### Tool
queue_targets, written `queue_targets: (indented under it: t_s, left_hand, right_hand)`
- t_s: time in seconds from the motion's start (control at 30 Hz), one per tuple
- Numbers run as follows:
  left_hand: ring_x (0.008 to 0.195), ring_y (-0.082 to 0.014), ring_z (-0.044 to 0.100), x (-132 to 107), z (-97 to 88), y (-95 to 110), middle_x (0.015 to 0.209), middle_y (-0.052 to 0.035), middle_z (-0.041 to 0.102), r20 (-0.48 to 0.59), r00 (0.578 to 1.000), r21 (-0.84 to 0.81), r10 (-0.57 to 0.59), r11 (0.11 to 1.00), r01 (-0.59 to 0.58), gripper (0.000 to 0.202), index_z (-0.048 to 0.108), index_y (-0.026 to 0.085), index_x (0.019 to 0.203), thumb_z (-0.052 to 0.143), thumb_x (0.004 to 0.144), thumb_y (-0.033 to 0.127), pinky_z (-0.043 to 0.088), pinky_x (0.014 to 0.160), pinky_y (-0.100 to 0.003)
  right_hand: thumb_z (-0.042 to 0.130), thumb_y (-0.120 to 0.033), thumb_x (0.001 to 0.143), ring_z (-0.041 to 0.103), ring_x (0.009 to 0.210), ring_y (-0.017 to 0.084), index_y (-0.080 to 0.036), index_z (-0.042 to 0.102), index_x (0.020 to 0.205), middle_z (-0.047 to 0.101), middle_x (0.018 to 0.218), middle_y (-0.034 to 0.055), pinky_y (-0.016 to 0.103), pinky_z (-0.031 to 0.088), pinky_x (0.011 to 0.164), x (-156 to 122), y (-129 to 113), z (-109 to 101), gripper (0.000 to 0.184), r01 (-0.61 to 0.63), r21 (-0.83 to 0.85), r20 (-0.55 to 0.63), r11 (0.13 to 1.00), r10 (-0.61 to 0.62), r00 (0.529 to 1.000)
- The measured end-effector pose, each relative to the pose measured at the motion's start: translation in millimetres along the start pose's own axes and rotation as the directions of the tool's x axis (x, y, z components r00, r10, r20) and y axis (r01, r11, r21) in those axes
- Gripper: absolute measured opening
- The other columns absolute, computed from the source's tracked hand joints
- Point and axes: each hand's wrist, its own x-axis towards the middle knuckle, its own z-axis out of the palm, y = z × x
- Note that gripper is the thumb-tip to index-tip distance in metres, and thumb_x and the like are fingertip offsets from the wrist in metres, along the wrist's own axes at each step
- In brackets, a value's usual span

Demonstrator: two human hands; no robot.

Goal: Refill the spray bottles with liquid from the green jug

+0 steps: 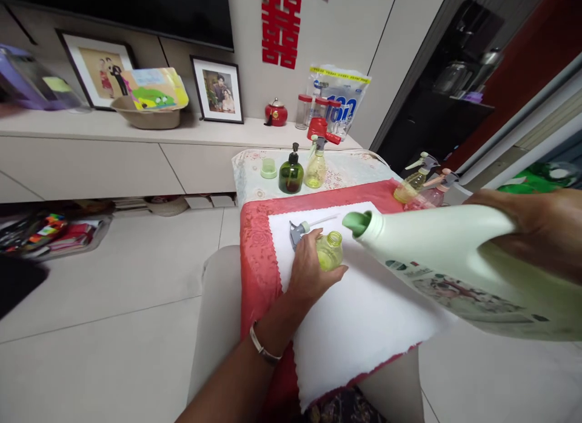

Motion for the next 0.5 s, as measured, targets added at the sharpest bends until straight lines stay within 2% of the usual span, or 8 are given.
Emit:
queue_targets:
  t_s: [0.07, 0.1, 0.13, 0.23, 0.3, 0.4, 0.5]
  left_hand:
    - [0.117, -0.0350, 0.063, 0.3, -0.2, 0.0, 0.120, -0.0142, 0.063, -0.009, 1.000, 0.007, -0.016, 1.000, 0.016, 0.080, 0.046, 0.017, 0.129, 0.086, 0.060, 0.028, 0.051, 0.103, -0.051]
    - [0.115, -0.0349, 0.063, 0.7, -0.1, -0.2, 0.118, -0.0137, 0.063, -0.015, 1.000, 0.018, -0.016, 1.000, 0.017, 0.077, 0.048, 0.017, 0.126, 0.086, 0.060, 0.028, 0.052, 0.102, -0.051]
    - [0.114, -0.0347, 0.064, 1.2, 0.0, -0.5, 0.116, -0.0132, 0.064, -0.022, 1.000, 0.029, -0.011, 1.000, 0.012, 0.074, 0.049, 0.017, 0.123, 0.085, 0.059, 0.028, 0.052, 0.102, -0.051]
    - [0.111, -0.0339, 0.065, 2.3, 0.5, -0.7, 0.113, -0.0122, 0.065, -0.033, 0.999, 0.039, 0.012, 0.999, -0.010, 0.070, 0.051, 0.018, 0.120, 0.084, 0.060, 0.028, 0.053, 0.100, -0.051]
    - [0.111, -0.0333, 0.065, 2.3, 0.4, 0.5, 0.114, -0.0120, 0.064, -0.031, 1.000, 0.029, 0.002, 1.000, -0.001, 0.068, 0.050, 0.020, 0.120, 0.081, 0.061, 0.027, 0.053, 0.099, -0.050]
    - [0.111, -0.0329, 0.065, 1.5, -1.3, 4.4, 0.114, -0.0120, 0.065, -0.018, 0.999, 0.007, -0.051, 0.999, 0.051, 0.065, 0.050, 0.021, 0.120, 0.078, 0.063, 0.028, 0.053, 0.098, -0.050]
    - [0.113, -0.0330, 0.064, 0.2, -5.5, 7.9, 0.115, -0.0127, 0.066, 0.001, 0.995, -0.016, -0.095, 0.995, 0.095, 0.056, 0.052, 0.020, 0.121, 0.072, 0.071, 0.036, 0.051, 0.099, -0.051]
  right_hand:
    - [0.084, -0.001, 0.049, 0.056, 0.052, 0.007, -0.026, 0.075, 0.095, 0.069, 0.070, -0.0079, 0.024, 0.033, 0.054, 0.3, -3.4, -3.9, 0.053, 0.075, -0.162, 0.152, 0.984, -0.050, 0.987]
    - [0.082, -0.003, 0.054, 0.056, 0.053, 0.007, -0.026, 0.075, 0.097, 0.068, 0.070, -0.0085, 0.024, 0.033, 0.055, 0.0, -5.8, -5.2, 0.049, 0.091, -0.192, 0.154, 0.977, -0.062, 0.986]
    - [0.080, -0.004, 0.058, 0.055, 0.054, 0.007, -0.026, 0.075, 0.096, 0.067, 0.069, -0.0087, 0.023, 0.033, 0.055, -0.9, -8.7, -5.6, 0.045, 0.074, -0.172, 0.106, 0.982, -0.056, 0.993]
    - [0.071, -0.002, 0.061, 0.054, 0.055, 0.008, -0.023, 0.074, 0.086, 0.063, 0.064, -0.0078, 0.023, 0.034, 0.055, -6.3, -16.2, 2.3, 0.032, -0.064, 0.006, -0.030, 0.998, 0.064, 0.998]
    - [0.066, -0.007, 0.061, 0.051, 0.055, 0.009, -0.020, 0.072, 0.079, 0.061, 0.062, -0.0062, 0.024, 0.034, 0.055, -9.3, -16.6, 16.8, 0.023, -0.112, 0.175, -0.127, 0.978, 0.136, 0.983]
    - [0.064, -0.023, 0.058, 0.044, 0.056, 0.009, -0.017, 0.068, 0.072, 0.055, 0.059, -0.0037, 0.025, 0.036, 0.057, -8.7, -8.9, 50.2, 0.016, -0.063, 0.438, -0.246, 0.897, 0.187, 0.951]
    - [0.060, -0.032, 0.057, 0.045, 0.059, 0.012, -0.016, 0.065, 0.073, 0.054, 0.060, -0.0020, 0.027, 0.038, 0.057, -4.6, 0.2, 88.7, 0.023, -0.047, 0.539, -0.274, 0.841, 0.228, 0.934]
